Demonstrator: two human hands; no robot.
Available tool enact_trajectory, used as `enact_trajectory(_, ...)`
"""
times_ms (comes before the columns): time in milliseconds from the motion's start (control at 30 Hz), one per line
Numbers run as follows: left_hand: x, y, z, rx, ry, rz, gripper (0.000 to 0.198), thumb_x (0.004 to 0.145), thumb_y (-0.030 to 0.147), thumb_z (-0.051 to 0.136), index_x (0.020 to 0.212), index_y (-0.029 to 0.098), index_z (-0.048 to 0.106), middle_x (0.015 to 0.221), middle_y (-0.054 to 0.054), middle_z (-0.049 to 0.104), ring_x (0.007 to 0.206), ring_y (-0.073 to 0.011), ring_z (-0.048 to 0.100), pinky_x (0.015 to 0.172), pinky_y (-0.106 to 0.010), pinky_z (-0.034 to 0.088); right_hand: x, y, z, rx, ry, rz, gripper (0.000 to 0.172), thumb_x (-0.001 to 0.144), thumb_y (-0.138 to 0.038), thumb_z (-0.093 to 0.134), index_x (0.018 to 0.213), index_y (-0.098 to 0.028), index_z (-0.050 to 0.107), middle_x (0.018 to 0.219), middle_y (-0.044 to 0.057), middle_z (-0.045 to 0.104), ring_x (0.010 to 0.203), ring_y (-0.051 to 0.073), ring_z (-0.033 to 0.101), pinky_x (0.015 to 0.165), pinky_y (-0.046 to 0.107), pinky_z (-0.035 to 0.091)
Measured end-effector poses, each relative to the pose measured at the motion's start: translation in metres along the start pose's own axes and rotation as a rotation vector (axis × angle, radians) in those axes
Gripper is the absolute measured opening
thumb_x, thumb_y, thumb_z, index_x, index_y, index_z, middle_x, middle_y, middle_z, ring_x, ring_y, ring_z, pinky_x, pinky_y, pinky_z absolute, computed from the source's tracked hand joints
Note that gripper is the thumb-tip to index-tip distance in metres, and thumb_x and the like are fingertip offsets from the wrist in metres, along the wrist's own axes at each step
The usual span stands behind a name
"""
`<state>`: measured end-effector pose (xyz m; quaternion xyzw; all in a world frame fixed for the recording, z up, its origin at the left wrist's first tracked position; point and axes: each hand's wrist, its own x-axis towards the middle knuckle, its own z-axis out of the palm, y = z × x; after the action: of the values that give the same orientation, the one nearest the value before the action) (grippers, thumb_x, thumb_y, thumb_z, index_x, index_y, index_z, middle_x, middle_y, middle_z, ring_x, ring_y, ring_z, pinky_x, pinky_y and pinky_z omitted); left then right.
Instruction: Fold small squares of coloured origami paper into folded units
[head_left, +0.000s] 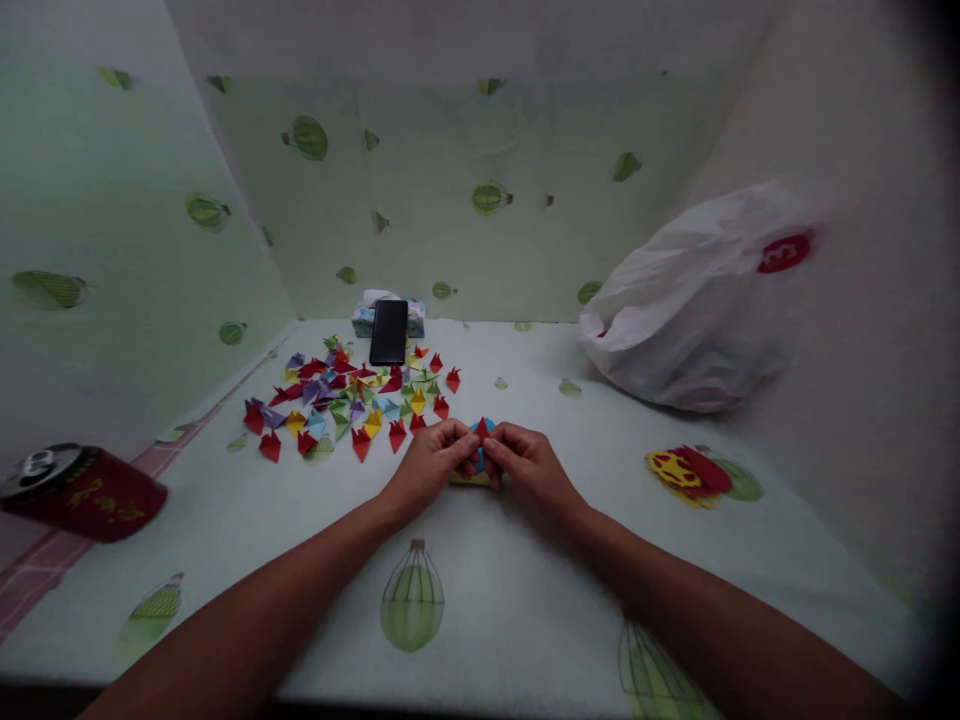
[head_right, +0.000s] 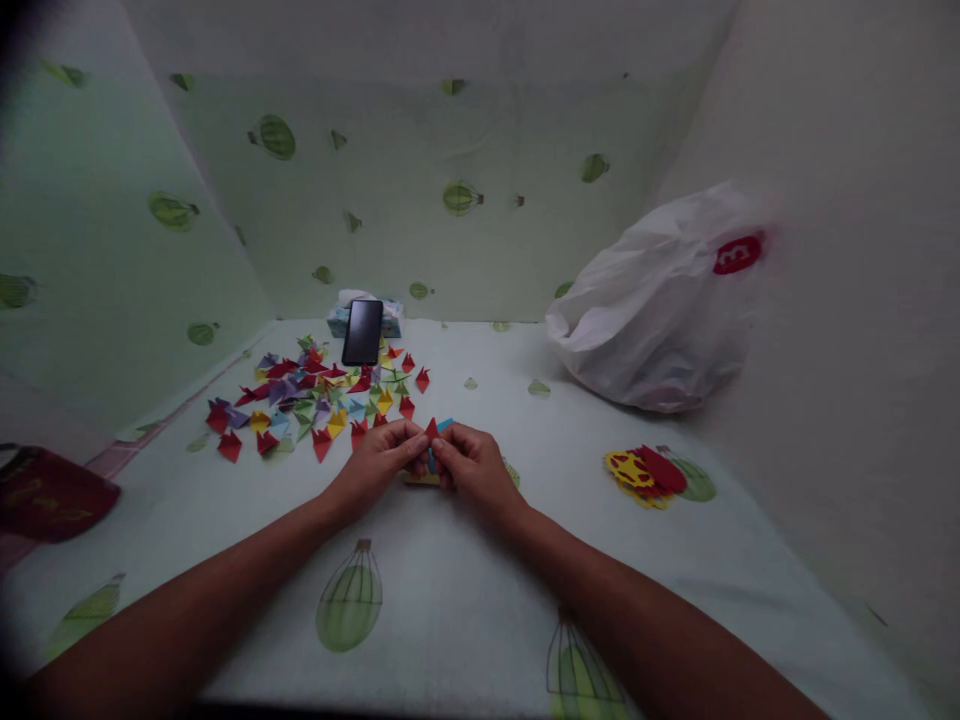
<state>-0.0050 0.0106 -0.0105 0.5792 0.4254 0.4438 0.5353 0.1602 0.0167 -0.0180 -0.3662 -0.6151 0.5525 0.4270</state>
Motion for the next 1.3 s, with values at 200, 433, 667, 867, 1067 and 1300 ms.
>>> enact_trajectory(200,0.003,0.002,-0.005,0.033,-0.031,-0.005,0.030,0.081,0.042,0.066,0.073,0.015,0.055,0.060,0.003,0.056,0.052,-0.0095,0.050,0.052,-0.022,0.038,0.002,-0.003,-0.001,0.013,-0.033,-0.012,0.029,0.087,-0.044,0.058,0.074,-0.019,0.053,0.061,-0.003,0.056,0.048,0.010,0.051,0.050,0.025,0.040)
enact_trajectory(433,-0.007,0.002,0.006,0.049,-0.001,0.120,0.029,0.087,0.042,0.058,0.074,0.018,0.048,0.059,0.006,0.045,0.053,-0.0089,0.039,0.052,-0.022,0.032,-0.007,-0.010,0.004,-0.244,0.085,-0.142,0.033,0.092,-0.037,0.052,0.065,-0.020,0.046,0.051,-0.005,0.046,0.048,0.010,0.040,0.050,0.024,0.033)
enact_trajectory(667,-0.007,0.004,0.007,0.060,-0.039,0.110,0.027,0.089,0.042,0.056,0.078,0.018,0.050,0.066,0.002,0.055,0.061,-0.0119,0.051,0.060,-0.025,0.041,-0.008,-0.006,0.004,-0.209,0.065,-0.158,0.034,0.094,-0.038,0.050,0.066,-0.020,0.049,0.054,-0.004,0.049,0.051,0.011,0.042,0.052,0.025,0.034)
enact_trajectory(867,-0.004,0.009,-0.001,0.166,-0.155,0.104,0.026,0.089,0.039,0.055,0.075,0.018,0.052,0.064,0.003,0.050,0.057,-0.0110,0.045,0.055,-0.024,0.035,0.000,-0.007,-0.003,-0.046,-0.073,-0.060,0.034,0.090,-0.047,0.057,0.070,-0.020,0.053,0.050,-0.005,0.051,0.044,0.011,0.043,0.048,0.025,0.034)
enact_trajectory(1067,-0.008,0.012,0.004,0.067,-0.142,0.072,0.026,0.088,0.042,0.055,0.077,0.018,0.053,0.066,0.002,0.053,0.060,-0.0118,0.049,0.058,-0.024,0.038,-0.007,-0.013,0.000,-0.190,0.102,-0.123,0.038,0.090,-0.044,0.058,0.062,-0.020,0.051,0.051,-0.004,0.049,0.047,0.010,0.043,0.049,0.024,0.035)
enact_trajectory(1300,-0.008,0.014,0.004,0.117,-0.112,0.117,0.027,0.088,0.039,0.056,0.074,0.017,0.054,0.063,0.003,0.053,0.056,-0.0105,0.047,0.055,-0.024,0.037,-0.005,-0.010,0.001,-0.061,0.036,-0.125,0.039,0.094,-0.049,0.052,0.067,-0.020,0.050,0.051,-0.004,0.051,0.043,0.010,0.044,0.047,0.024,0.036)
